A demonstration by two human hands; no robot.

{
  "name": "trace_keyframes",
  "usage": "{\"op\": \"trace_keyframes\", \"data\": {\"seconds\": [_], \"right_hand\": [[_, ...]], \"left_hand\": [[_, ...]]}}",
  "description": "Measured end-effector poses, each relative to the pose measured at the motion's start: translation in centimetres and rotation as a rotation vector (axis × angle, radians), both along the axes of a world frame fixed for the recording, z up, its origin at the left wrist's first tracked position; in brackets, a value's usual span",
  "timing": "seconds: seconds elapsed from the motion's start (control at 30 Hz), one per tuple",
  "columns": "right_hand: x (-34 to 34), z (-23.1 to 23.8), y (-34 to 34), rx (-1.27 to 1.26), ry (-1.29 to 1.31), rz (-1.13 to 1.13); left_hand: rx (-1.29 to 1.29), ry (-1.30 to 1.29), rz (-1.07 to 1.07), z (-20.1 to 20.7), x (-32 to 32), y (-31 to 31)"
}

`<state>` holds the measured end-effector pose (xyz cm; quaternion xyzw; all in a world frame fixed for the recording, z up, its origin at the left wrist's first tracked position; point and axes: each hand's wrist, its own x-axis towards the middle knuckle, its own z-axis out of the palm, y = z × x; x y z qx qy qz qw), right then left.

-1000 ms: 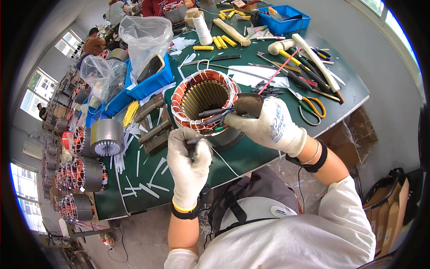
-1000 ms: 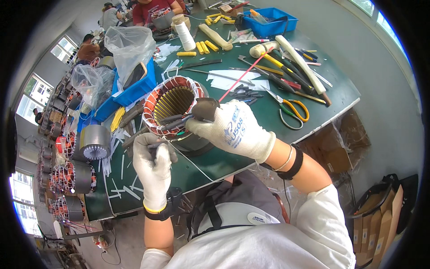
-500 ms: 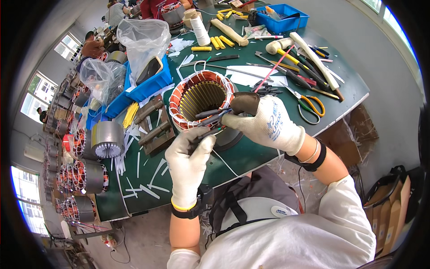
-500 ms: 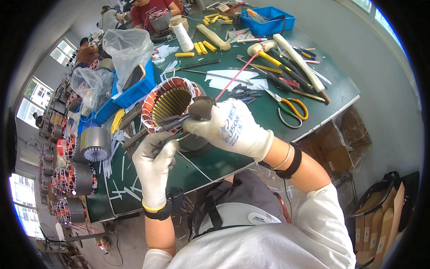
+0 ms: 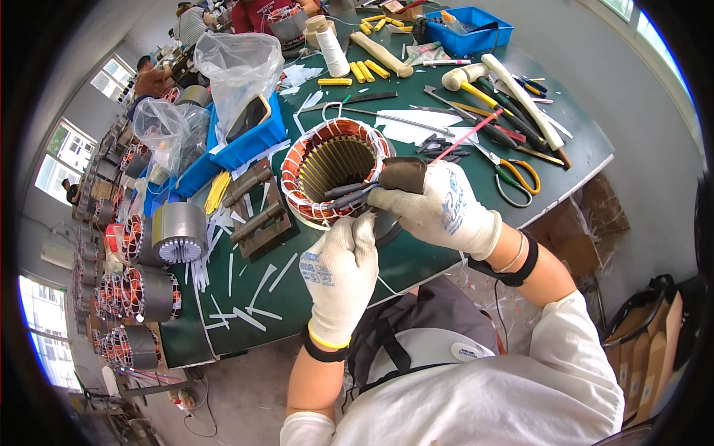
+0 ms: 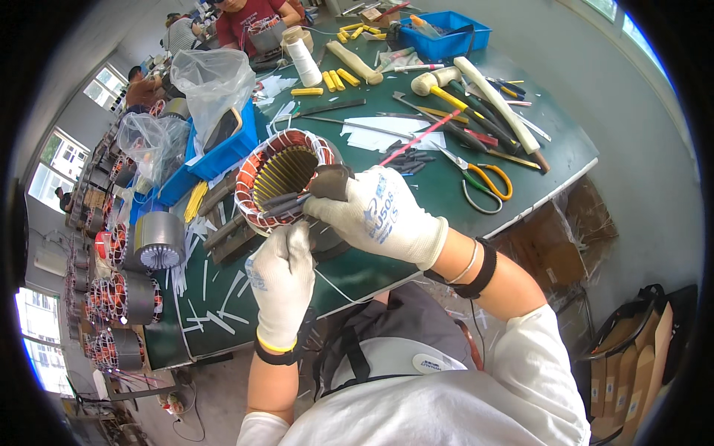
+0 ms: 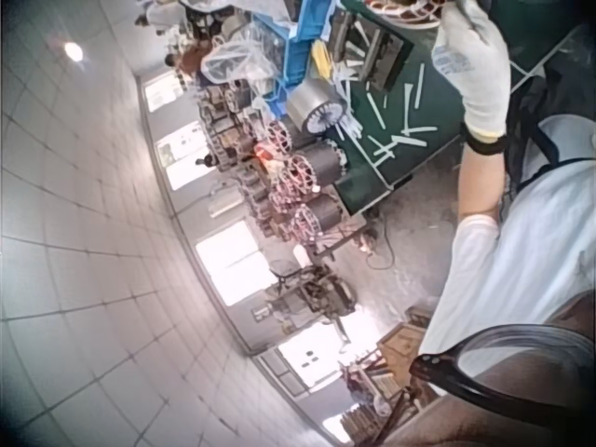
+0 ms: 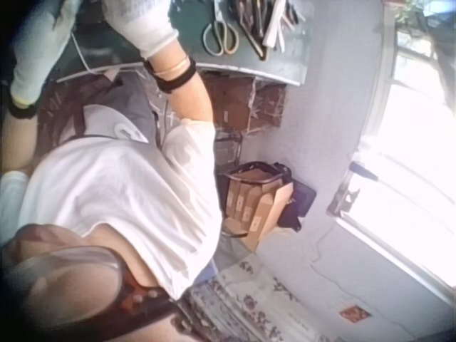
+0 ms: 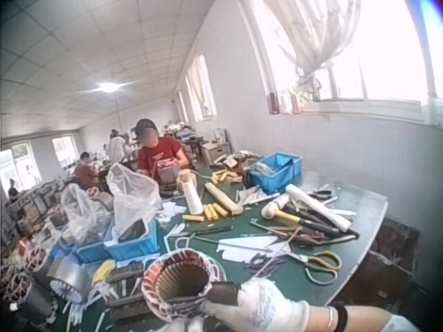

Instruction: Wiring and assembling motor stators at a fabrication workstation.

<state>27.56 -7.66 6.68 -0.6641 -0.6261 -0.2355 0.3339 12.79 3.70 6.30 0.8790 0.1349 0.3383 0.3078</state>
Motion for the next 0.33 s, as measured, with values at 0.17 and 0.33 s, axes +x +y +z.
{"op": "trace_keyframes", "data": {"seconds": [0.17, 0.33], "right_hand": [[0.6, 0.2, -0.6, 0.087, 0.053, 0.0], [1.0, -0.2, -0.7, -0.018, -0.034, -0.068]], "left_hand": [[-0.202, 0.033, -0.054, -0.1, -0.4, 0.5], [-0.141, 0.036, -0.085, -0.4, -0.1, 0.9]]}}
